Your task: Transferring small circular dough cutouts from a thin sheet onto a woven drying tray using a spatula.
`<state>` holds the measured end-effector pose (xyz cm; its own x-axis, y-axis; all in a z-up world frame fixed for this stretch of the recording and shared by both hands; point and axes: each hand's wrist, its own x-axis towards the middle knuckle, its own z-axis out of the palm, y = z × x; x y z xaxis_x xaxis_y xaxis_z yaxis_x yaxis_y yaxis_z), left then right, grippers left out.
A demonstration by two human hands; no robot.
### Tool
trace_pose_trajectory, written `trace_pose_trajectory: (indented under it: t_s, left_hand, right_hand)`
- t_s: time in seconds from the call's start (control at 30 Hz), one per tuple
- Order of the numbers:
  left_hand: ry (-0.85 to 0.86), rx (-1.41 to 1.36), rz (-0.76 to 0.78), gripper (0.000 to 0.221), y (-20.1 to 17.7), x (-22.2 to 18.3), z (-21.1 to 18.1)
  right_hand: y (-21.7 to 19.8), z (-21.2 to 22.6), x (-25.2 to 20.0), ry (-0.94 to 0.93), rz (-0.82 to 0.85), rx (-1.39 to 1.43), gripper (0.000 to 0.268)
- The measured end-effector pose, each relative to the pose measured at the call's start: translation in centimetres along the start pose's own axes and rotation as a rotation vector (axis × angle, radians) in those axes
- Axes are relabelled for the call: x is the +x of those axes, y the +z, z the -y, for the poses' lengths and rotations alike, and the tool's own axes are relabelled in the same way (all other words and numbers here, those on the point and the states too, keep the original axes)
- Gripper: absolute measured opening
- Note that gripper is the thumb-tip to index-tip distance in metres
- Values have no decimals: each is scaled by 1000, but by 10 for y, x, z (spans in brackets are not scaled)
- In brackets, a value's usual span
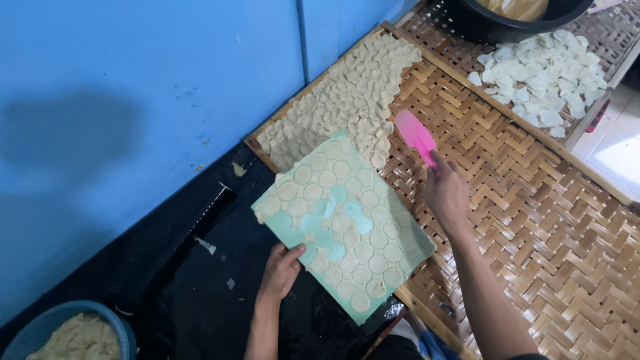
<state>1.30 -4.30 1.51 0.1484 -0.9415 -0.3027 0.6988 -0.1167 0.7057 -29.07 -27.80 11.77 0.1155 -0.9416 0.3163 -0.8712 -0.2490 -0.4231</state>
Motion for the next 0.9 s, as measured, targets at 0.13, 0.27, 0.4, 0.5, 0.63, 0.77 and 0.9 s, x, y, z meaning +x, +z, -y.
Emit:
trace_pose_trajectory:
  t_s: [0.13, 0.27, 0.4, 0.5, 0.63, 0.77, 0.9]
  left_hand:
    - [-28, -28, 91, 30, 11, 11, -16]
    - [-91, -82, 131, 33, -3, 19, -8]
    - [-98, -127, 179, 35, -14, 25, 0]
    - [-115, -164, 180, 32, -22, 29, 6]
    - [-104, -252, 258, 27, -30, 32, 10]
    - [-165, -232, 228, 33, -18, 27, -2]
    - [-168, -251, 259, 35, -22, 30, 2]
  right_hand:
    - [-31, 41, -44, -25, 41, 140, 36]
    - [-28, 77, -96, 55, 247, 280, 37]
    - [-15, 111, -129, -23, 303, 413, 36]
    - [-11, 135, -142, -37, 326, 427, 36]
    - [-7, 157, -139, -71, 308, 395, 36]
    - [-2, 162, -132, -100, 262, 372, 35]
    - [2, 165, -127, -132, 259, 363, 34]
